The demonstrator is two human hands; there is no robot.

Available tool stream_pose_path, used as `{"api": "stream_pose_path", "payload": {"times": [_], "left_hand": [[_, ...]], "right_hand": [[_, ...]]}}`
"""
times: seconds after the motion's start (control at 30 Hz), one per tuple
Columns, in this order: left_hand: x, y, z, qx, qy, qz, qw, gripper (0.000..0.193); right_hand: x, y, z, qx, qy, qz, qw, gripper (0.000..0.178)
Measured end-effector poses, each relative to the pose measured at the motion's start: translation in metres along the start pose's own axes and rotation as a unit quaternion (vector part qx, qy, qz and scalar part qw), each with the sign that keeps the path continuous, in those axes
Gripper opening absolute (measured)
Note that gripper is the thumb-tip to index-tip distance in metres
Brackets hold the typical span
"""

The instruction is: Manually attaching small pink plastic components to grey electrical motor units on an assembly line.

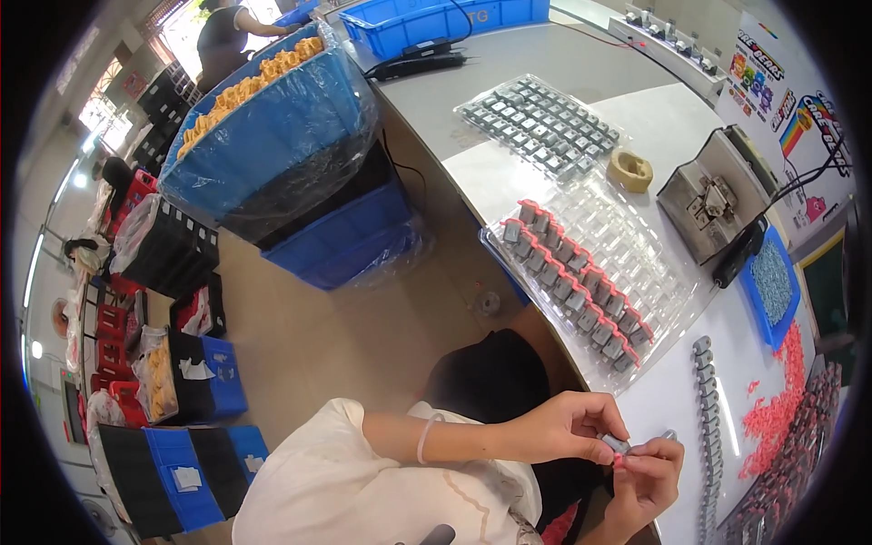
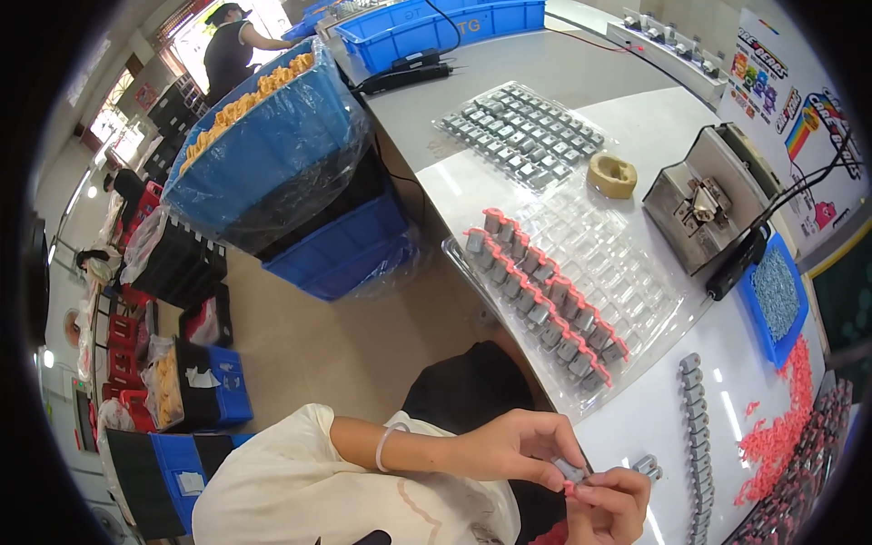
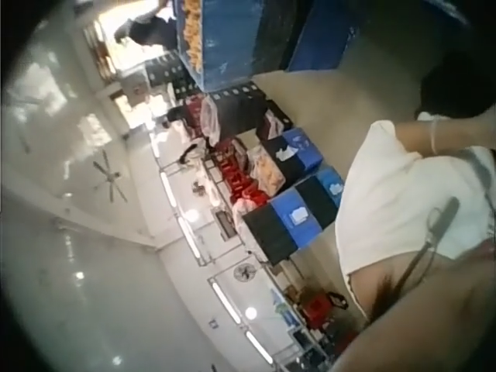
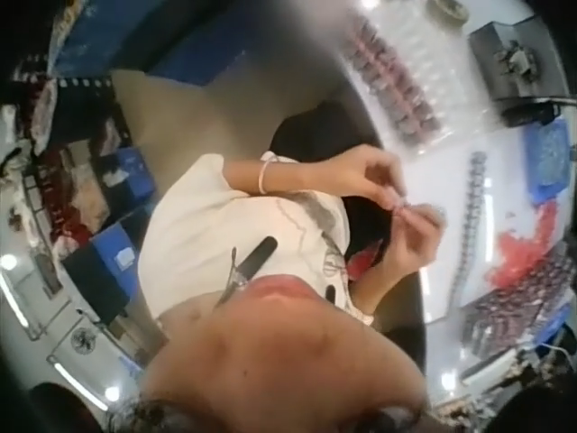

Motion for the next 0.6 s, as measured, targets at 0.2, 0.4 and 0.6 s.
{"api": "stream_pose_path", "payload": {"times": [0.2,0.4,0.6], "left_hand": [[-0.012,-0.001,-0.004,0.001,-0.074,0.011,0.997,0.025],[-0.020,0.003,0.000,-0.022,-0.111,-0.043,0.993,0.025],[0.002,-0.002,-0.003,0.024,-0.084,0.030,0.996,0.028]], "right_hand": [[0.005,0.004,0.000,-0.107,0.097,0.063,0.987,0.023],[0.001,-0.006,-0.006,-0.023,0.014,0.073,0.997,0.022],[-0.010,0.002,0.011,0.036,0.003,0.019,0.999,0.031]]}}
Point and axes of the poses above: each hand's wrist, its own y-axis away from the middle knuckle, its own z-axis out of the back of the hand, x = y × z, the point moved 6 cm from there along -y, towards the middle knuckle, and after that the axes turned 9 degrees about x, right-handed, at the moved point
